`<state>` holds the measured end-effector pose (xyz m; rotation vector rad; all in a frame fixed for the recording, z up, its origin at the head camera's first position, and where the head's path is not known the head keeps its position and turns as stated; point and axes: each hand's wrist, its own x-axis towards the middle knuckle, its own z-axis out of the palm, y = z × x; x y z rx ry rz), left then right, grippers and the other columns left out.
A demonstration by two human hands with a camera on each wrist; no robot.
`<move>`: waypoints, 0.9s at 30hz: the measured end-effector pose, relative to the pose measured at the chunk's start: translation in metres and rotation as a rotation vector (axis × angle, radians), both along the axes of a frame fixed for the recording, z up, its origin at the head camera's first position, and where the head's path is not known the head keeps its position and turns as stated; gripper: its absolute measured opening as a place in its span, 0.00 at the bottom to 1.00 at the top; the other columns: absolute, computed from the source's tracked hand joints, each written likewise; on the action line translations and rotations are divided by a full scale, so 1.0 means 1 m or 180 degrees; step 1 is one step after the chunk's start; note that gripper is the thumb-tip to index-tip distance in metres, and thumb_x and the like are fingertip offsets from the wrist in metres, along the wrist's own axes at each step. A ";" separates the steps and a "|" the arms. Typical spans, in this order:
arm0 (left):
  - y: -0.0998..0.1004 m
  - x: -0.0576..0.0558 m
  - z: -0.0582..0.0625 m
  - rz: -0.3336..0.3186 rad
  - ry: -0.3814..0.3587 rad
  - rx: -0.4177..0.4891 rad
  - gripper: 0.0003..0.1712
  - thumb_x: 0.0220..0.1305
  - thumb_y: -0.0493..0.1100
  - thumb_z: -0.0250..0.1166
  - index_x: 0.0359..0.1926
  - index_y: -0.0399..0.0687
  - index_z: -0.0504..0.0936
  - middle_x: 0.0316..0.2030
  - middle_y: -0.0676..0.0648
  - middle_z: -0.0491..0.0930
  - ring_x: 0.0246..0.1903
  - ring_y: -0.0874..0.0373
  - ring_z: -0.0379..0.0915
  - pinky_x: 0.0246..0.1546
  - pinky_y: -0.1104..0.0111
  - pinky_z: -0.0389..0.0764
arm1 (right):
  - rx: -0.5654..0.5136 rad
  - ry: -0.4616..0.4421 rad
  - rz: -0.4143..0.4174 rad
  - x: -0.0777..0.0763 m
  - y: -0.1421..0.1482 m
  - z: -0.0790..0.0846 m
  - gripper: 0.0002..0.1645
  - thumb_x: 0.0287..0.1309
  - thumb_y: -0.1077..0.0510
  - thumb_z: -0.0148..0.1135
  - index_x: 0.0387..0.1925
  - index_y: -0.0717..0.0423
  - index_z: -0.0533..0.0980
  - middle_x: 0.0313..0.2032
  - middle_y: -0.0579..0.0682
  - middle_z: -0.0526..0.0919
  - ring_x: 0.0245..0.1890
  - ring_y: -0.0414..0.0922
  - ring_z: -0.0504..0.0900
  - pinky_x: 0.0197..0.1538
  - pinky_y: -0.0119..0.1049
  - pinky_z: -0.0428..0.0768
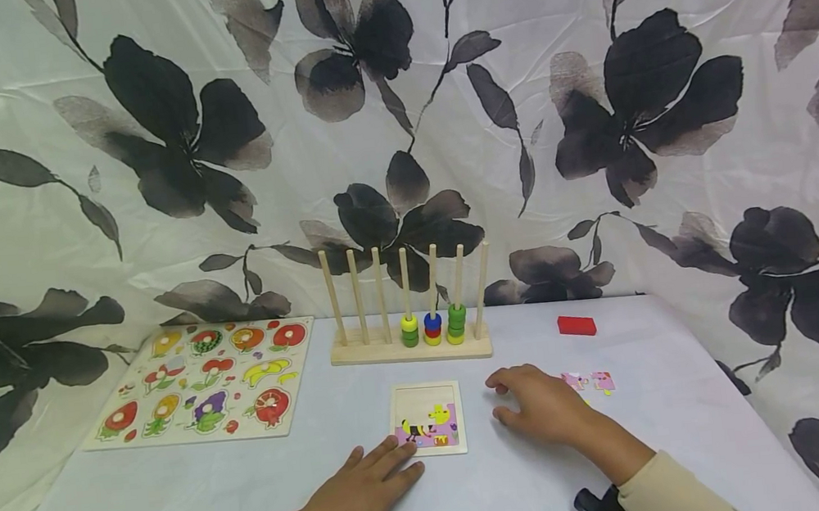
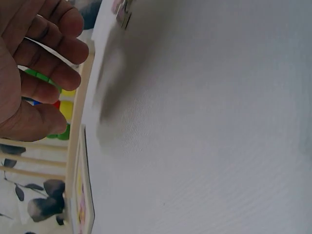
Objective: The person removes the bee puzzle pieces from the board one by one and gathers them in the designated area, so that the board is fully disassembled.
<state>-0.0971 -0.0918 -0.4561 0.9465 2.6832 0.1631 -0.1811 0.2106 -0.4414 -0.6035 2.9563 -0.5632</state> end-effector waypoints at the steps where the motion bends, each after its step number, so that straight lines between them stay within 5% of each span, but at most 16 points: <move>1: 0.000 0.000 0.000 0.0004 -0.0006 -0.0008 0.56 0.46 0.75 0.73 0.75 0.61 0.69 0.76 0.54 0.60 0.76 0.50 0.53 0.66 0.41 0.65 | -0.0003 -0.0009 -0.0001 0.000 -0.002 0.000 0.24 0.56 0.54 0.76 0.54 0.49 0.82 0.44 0.41 0.84 0.51 0.45 0.80 0.55 0.49 0.80; 27: 0.000 0.000 -0.001 0.0020 0.0010 -0.0029 0.56 0.47 0.75 0.73 0.75 0.61 0.69 0.77 0.54 0.59 0.77 0.50 0.52 0.67 0.41 0.65 | -0.0069 -0.0182 0.0311 -0.004 -0.044 -0.009 0.21 0.58 0.52 0.75 0.53 0.46 0.82 0.33 0.36 0.74 0.36 0.38 0.73 0.40 0.38 0.78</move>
